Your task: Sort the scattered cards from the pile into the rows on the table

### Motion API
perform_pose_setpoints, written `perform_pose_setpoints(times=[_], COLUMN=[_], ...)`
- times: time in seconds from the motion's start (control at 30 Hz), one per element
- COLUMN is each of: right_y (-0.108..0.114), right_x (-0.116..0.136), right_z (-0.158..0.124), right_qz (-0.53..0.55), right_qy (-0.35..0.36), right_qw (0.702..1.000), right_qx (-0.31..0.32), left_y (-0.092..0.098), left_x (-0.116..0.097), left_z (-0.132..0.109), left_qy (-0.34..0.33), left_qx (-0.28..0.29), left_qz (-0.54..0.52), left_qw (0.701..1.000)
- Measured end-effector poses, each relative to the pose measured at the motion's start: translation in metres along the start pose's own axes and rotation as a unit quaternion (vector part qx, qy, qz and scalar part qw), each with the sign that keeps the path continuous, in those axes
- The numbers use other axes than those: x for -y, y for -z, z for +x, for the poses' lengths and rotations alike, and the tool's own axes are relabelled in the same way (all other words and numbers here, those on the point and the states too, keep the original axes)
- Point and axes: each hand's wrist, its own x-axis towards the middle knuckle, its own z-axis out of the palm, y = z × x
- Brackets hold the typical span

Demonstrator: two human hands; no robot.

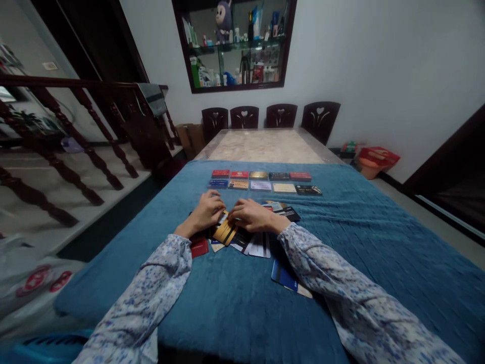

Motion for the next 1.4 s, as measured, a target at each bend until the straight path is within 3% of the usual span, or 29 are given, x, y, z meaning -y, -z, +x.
perform_pose_setpoints(times=[0.37, 0.8, 1.07, 1.4], right_y=[0.012, 0.021, 0.014, 0.010], right_x=[0.012, 0.003, -0.010, -0.019], right_z=[-0.008, -0.015, -0.017, -0.018], right_qz=[-0.070, -0.084, -0.031, -0.023], right_qy=[-0.025, -0.119, -0.109, -0.069], right_qw=[0.997, 0.987, 0.992, 0.997], right_qx=[0.025, 0.062, 0.049, 0.009], left_y=[-0.006, 0.000, -0.005, -0.003], left_x=[-0.009, -0.018, -0.013, -0.011], left_z=[-0.006, -0.011, -0.011, -0.010], left_qy=[-0.013, 0.002, 0.016, -0.022], left_qx=[-0.016, 0.075, 0.085, 0.049], left_qz=[-0.022, -0.016, -0.017, -0.042], left_qw=[1.000, 0.997, 0.996, 0.998])
